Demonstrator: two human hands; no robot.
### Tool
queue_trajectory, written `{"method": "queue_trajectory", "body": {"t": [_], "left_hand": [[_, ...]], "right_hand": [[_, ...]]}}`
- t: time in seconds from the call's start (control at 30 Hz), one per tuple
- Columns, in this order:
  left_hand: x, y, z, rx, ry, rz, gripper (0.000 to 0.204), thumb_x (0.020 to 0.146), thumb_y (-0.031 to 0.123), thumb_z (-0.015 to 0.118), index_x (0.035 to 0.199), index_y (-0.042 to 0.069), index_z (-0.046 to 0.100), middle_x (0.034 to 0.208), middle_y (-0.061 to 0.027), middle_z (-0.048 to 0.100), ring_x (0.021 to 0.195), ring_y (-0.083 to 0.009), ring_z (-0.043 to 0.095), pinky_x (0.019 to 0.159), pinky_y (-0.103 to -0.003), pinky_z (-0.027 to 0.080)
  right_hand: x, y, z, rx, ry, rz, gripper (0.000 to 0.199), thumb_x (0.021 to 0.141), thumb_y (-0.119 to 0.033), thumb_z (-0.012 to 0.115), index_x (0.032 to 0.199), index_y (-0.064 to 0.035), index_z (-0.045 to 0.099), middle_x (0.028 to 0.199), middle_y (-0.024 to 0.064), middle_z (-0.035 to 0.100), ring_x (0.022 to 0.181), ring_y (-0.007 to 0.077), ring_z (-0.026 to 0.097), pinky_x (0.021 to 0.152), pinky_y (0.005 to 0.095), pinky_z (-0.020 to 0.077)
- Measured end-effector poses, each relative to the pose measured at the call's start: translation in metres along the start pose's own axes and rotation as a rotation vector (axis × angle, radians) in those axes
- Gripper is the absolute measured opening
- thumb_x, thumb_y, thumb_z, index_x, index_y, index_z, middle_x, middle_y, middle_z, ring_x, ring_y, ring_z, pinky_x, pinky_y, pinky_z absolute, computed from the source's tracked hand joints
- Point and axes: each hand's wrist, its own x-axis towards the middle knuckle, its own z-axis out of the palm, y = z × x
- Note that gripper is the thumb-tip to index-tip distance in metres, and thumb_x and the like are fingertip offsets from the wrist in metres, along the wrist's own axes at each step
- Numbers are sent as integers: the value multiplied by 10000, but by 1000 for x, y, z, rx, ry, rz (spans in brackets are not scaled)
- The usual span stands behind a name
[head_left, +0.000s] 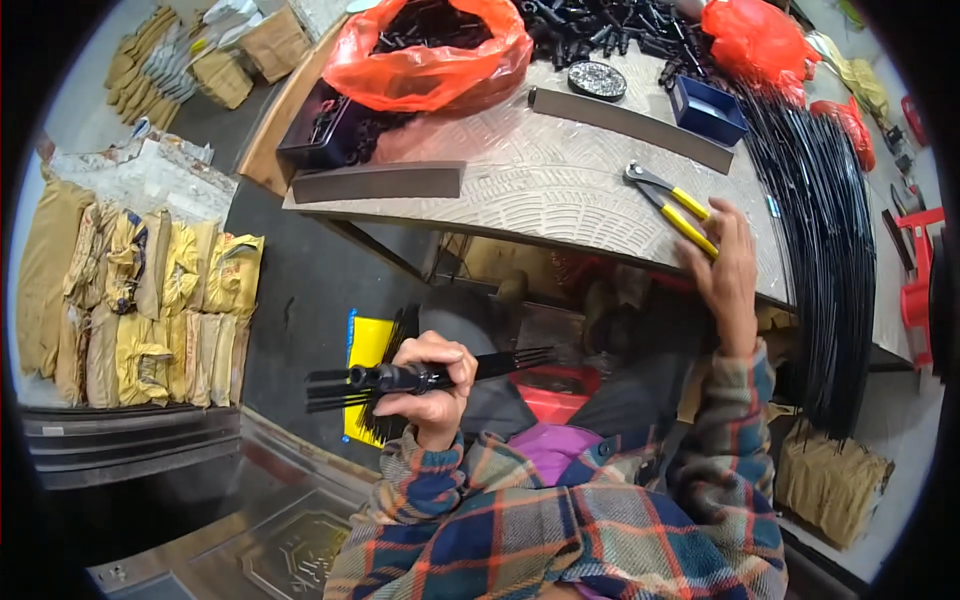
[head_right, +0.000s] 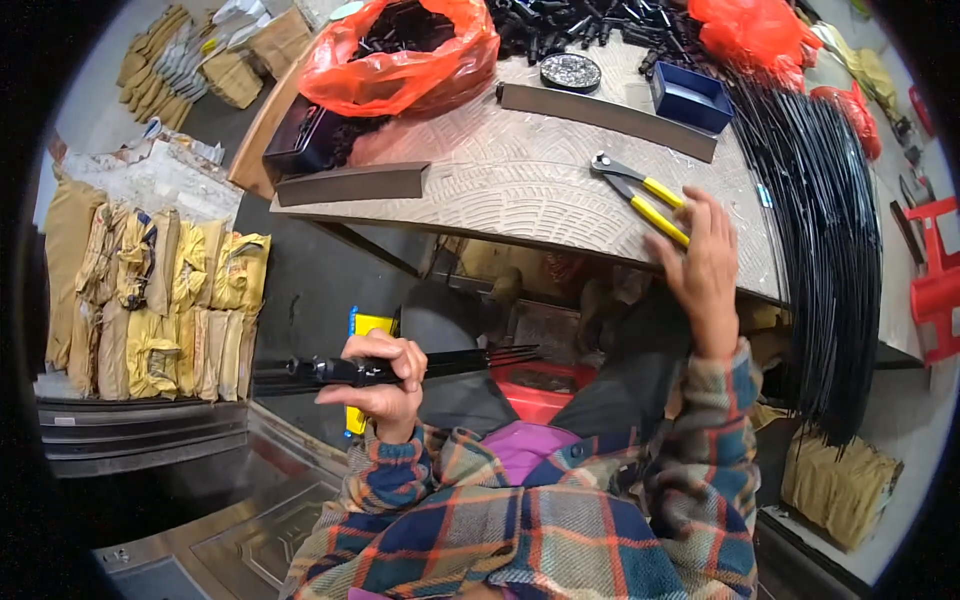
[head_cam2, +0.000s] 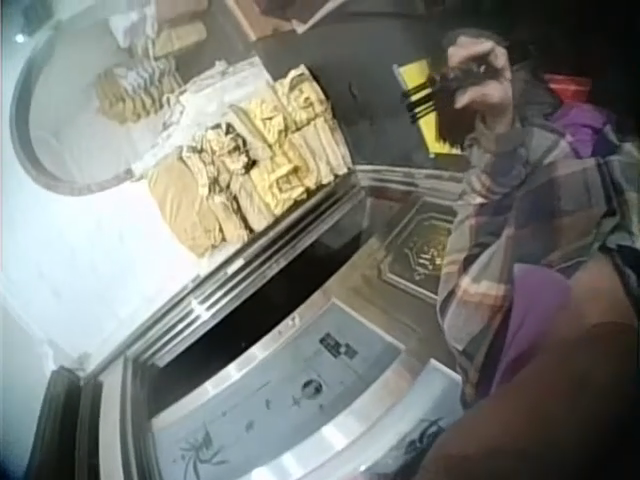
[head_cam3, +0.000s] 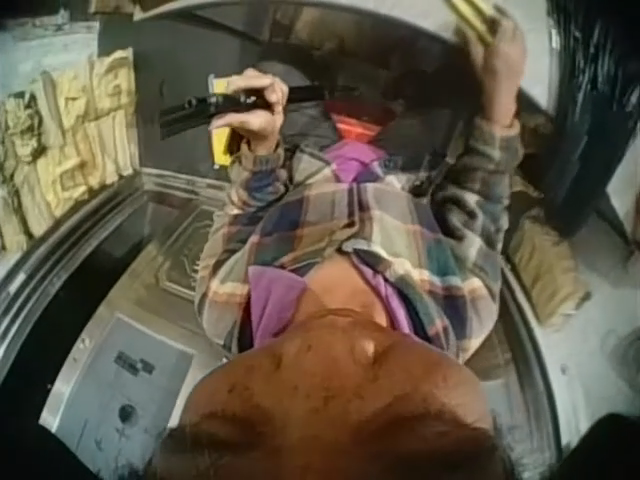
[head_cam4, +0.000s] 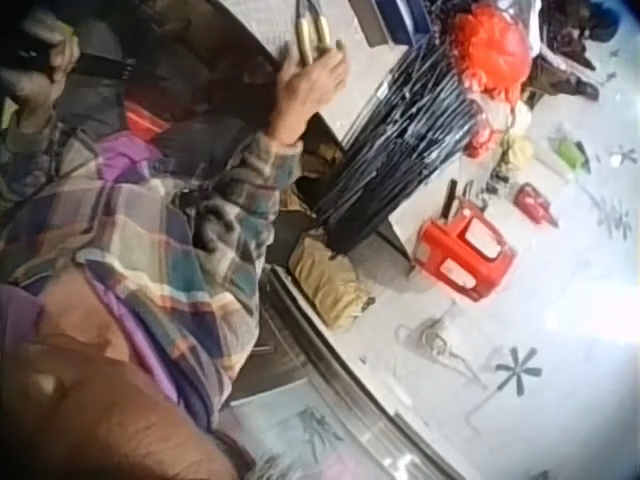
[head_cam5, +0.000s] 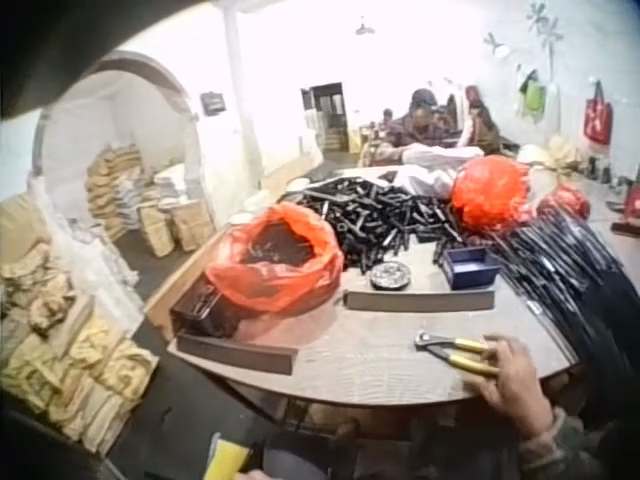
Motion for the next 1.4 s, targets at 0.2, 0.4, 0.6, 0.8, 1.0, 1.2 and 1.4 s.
{"method": "queue_trajectory", "body": {"t": [0.2, 0.4, 0.6, 0.8, 1.0, 1.2, 1.4], "left_hand": [[-3, -2, 1, -50, -213, -239, 829, 606, 743, 467, 879, -39, 512, 654, -41, 445, 474, -96, 422, 439, -201, 355], [-14, 11, 4, 32, -271, -327, 784, 559, 632, 692, 923, -29, 481, 714, -25, 472, 539, -87, 432, 486, -225, 358], [-19, -1, -3, 174, -332, -237, 781, 481, 615, 713, 896, -15, 511, 773, -52, 520, 672, -116, 520, 603, -225, 427], [-24, -3, 0, 154, -361, -215, 764, 463, 564, 737, 914, -8, 504, 794, -56, 515, 708, -130, 527, 655, -251, 450], [-24, -4, 3, 155, -351, -203, 723, 475, 531, 755, 910, 25, 475, 803, -47, 507, 699, -128, 519, 637, -252, 442], [-26, -3, 0, 181, -361, -196, 613, 558, 495, 764, 841, 59, 438, 789, -46, 490, 667, -131, 523, 608, -252, 441], [-26, 1, 7, 66, -307, -224, 595, 502, 430, 797, 829, 48, 477, 774, -60, 546, 666, -96, 499, 597, -222, 405]], "right_hand": [[17, 30, 3, -295, -197, -169, 176, 801, -166, 581, 814, -22, 481, 870, 121, 537, 764, 253, 521, 664, 325, 417], [-26, -58, -18, 835, -459, 31, 156, 742, -73, 607, 874, -13, 549, 769, 50, 490, 724, 168, 492, 659, 286, 405], [-52, -114, -31, 316, -402, -356, 339, 714, -96, 598, 1052, -71, 583, 1050, 126, 503, 927, 257, 546, 851, 429, 404], [-46, -118, -38, 70, -344, -402, 326, 739, -143, 591, 1056, -69, 597, 1055, 87, 485, 1007, 224, 502, 989, 500, 270], [-40, -115, -43, -9, -373, -467, 351, 741, -153, 595, 1077, -51, 580, 973, 87, 469, 933, 223, 504, 926, 487, 337], [-35, -115, -47, 48, -448, -497, 351, 732, -96, 573, 1078, -34, 577, 919, 92, 442, 838, 240, 493, 684, 387, 401], [-35, -114, -39, 109, -366, -504, 324, 737, -101, 576, 1055, -40, 588, 943, 98, 450, 854, 236, 497, 713, 393, 407]]}}
